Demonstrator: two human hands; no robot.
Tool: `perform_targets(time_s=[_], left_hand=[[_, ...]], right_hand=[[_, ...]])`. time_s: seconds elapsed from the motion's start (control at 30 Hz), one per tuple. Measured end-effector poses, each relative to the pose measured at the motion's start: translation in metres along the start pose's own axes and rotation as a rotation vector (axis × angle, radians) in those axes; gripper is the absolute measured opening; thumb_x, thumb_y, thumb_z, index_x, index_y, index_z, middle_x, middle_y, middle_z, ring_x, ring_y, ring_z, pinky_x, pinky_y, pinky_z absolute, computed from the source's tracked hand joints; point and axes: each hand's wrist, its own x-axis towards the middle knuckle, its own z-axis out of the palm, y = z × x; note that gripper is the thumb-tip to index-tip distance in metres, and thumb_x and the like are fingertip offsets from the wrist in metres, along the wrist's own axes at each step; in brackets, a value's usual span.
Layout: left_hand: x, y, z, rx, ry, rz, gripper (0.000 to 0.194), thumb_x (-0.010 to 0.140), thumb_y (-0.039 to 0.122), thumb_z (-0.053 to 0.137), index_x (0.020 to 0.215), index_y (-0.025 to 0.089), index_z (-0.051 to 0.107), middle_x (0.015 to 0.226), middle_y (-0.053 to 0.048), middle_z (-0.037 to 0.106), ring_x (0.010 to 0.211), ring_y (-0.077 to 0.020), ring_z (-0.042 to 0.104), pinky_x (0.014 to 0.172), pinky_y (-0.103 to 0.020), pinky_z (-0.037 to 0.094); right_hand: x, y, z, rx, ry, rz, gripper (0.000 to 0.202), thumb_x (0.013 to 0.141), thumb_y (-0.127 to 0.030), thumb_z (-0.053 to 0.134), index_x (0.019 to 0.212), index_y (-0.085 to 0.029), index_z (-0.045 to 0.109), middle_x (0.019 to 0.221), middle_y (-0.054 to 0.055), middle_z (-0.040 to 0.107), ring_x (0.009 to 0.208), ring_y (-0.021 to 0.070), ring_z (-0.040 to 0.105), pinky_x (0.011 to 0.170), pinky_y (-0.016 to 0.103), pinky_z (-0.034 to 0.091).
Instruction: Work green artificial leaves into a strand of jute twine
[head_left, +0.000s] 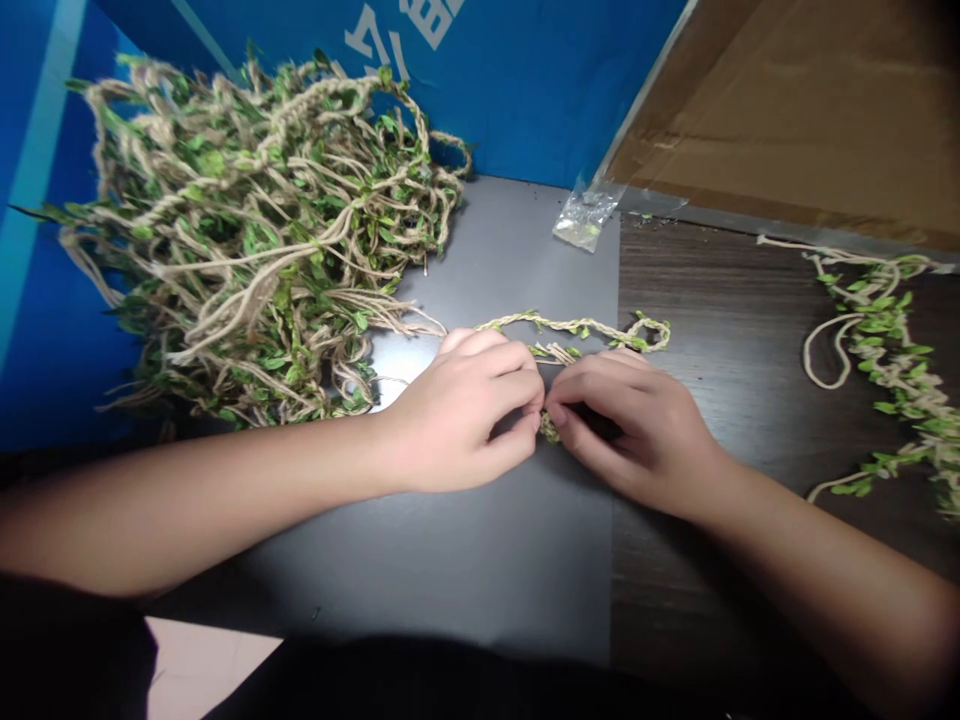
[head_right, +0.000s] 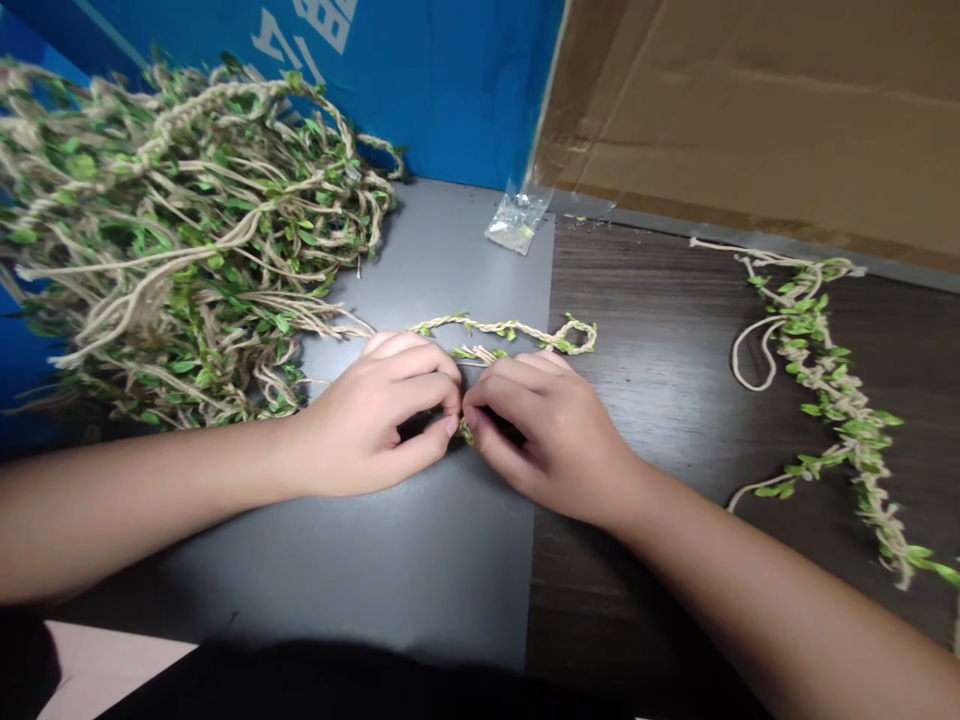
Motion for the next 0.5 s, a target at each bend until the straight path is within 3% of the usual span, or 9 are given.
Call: perform_targets(time_s=[0.5], left_hand=[[-0.0003,-0.0001,0.0017,-0.016,0.031,-0.039,0.008,0.093,0.02,0.058,0.101,0.02,0.057,0.097,0.001,0.066,0.097,-0.0179,0.057,0.092,-0.034,0.038]], right_hand=[[-0.0001,-0.0005,-0.0008,0.033,0.003,0.012,0.009,0.092,-0.014,0.062,0.098,-0.021,0.062,0.093,0.002,0.07,0.082,0.0159,0.059,0.078,0.035,0.043]])
